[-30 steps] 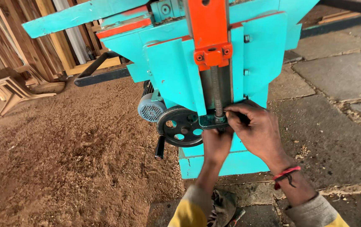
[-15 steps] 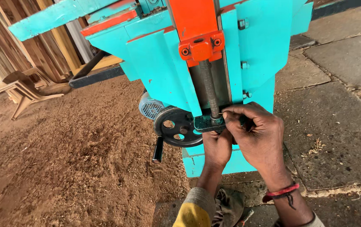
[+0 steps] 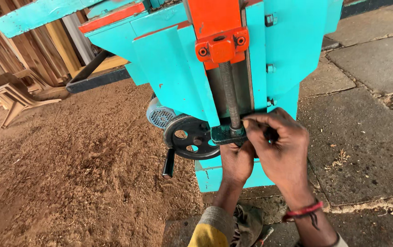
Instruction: The person adjusts a threaded rod mechanism on a teal and orange woodworking machine. They use a rag to wipe the area and then use a wrench to tighten a nut on the rod, securing a metal bracket.
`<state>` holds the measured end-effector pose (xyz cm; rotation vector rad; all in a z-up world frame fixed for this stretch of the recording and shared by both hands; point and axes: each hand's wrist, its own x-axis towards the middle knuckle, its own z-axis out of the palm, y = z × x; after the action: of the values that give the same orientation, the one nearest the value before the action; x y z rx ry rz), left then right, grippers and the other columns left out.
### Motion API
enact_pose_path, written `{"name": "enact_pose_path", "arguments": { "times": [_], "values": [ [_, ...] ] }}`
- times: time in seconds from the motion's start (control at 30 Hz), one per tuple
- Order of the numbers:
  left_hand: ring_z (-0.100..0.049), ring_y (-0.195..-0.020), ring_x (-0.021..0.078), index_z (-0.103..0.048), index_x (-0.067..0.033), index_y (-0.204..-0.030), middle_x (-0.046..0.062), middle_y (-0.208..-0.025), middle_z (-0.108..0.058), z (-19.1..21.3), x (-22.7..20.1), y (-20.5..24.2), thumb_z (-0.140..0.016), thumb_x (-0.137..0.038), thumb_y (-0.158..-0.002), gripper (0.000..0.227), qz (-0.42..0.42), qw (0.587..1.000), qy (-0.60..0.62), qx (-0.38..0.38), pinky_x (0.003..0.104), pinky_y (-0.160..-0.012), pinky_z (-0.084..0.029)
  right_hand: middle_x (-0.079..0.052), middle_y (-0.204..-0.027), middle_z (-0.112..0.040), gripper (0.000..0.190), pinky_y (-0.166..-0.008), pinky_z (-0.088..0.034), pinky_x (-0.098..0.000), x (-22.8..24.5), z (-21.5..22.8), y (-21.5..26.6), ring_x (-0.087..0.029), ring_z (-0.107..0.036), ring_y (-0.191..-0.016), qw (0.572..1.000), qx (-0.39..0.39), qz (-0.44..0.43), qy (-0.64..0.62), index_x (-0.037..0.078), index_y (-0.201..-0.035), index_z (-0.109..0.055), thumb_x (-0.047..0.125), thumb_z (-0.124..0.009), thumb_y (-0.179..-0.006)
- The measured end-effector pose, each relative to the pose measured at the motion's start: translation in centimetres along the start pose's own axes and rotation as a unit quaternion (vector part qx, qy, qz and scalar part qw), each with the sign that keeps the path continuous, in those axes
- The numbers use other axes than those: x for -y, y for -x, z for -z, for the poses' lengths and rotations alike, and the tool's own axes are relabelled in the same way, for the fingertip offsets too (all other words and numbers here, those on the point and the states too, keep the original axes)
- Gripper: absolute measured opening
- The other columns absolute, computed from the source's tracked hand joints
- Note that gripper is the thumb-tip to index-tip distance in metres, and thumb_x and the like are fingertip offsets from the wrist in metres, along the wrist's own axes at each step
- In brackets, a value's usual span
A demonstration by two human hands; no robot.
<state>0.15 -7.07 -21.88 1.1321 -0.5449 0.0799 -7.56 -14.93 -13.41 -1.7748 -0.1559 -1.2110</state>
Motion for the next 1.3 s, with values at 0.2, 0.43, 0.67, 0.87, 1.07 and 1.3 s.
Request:
{"name": "enact_pose_path", "arguments": {
  "times": [0.2, 0.43, 0.67, 0.87, 1.07, 1.3],
  "values": [
    [-0.058, -0.069, 0.0076, -0.065, 0.0000, -0.091, 0.001, -0.080, -0.067, -0.2, -1.1, 0.0, -0.059, -0.004, -0.102, 0.014, -0.017, 0.998, -0.055, 0.007, 0.028, -0.056, -0.049, 0.001, -0.077, -0.057, 0.011, -0.052, -0.036, -0.0226, -0.2, -0.1, 0.3, -0.004, -0.046, -0.064, 0.999, 0.010, -0.028, -0.024, 0.005, -0.100, -0.079, 0.005, -0.077, -0.090],
    [-0.060, -0.070, 0.0079, -0.066, -0.0001, -0.091, 0.001, -0.081, -0.068, -0.4, -1.4, -0.1, -0.060, -0.001, -0.099, 0.010, -0.006, 1.000, -0.026, 0.005, 0.028, -0.057, -0.050, 0.001, -0.077, -0.058, 0.010, -0.053, -0.038, -0.0226, -0.2, -0.2, 0.3, -0.004, -0.047, -0.064, 0.999, 0.002, -0.046, -0.025, 0.004, -0.100, -0.078, 0.004, -0.075, -0.091],
    [-0.059, -0.071, 0.0069, -0.065, -0.0001, -0.093, -0.001, -0.082, -0.067, -0.3, -1.1, 0.0, -0.060, -0.001, -0.099, 0.008, -0.008, 1.000, -0.027, 0.000, 0.026, -0.057, -0.049, 0.000, -0.075, -0.062, 0.010, -0.050, -0.037, -0.0242, 0.1, -0.2, 0.2, -0.005, -0.049, -0.060, 0.998, -0.003, -0.060, -0.002, 0.004, -0.098, -0.079, 0.005, -0.076, -0.088],
    [-0.059, -0.072, 0.0082, -0.065, 0.0011, -0.095, 0.000, -0.084, -0.067, -0.2, -0.8, 0.2, -0.061, 0.000, -0.100, 0.007, -0.022, 1.000, -0.021, 0.006, 0.027, -0.058, -0.049, -0.001, -0.076, -0.060, 0.010, -0.052, -0.037, -0.0244, 0.0, -0.1, 0.4, -0.005, -0.048, -0.062, 0.998, 0.005, -0.054, -0.035, 0.004, -0.100, -0.079, 0.007, -0.076, -0.090],
    [-0.062, -0.072, 0.0086, -0.064, -0.0003, -0.098, 0.001, -0.086, -0.069, -0.8, -1.5, 0.2, -0.058, 0.001, -0.097, 0.005, 0.020, 1.000, 0.009, -0.010, 0.029, -0.059, -0.054, 0.001, -0.079, -0.062, 0.012, -0.055, -0.039, -0.0227, -0.2, -0.2, 0.2, -0.003, -0.050, -0.065, 0.999, -0.003, -0.031, -0.011, 0.003, -0.102, -0.078, 0.006, -0.075, -0.091],
    [-0.059, -0.069, 0.0083, -0.064, 0.0008, -0.093, 0.001, -0.081, -0.067, -0.5, -1.2, 0.1, -0.059, 0.003, -0.098, 0.007, -0.015, 1.000, -0.018, 0.005, 0.028, -0.056, -0.050, 0.001, -0.080, -0.058, 0.009, -0.057, -0.039, -0.0216, 0.0, -0.5, 0.3, -0.003, -0.047, -0.066, 0.997, -0.005, -0.048, -0.055, 0.002, -0.101, -0.077, 0.006, -0.076, -0.092]
  ]
}}
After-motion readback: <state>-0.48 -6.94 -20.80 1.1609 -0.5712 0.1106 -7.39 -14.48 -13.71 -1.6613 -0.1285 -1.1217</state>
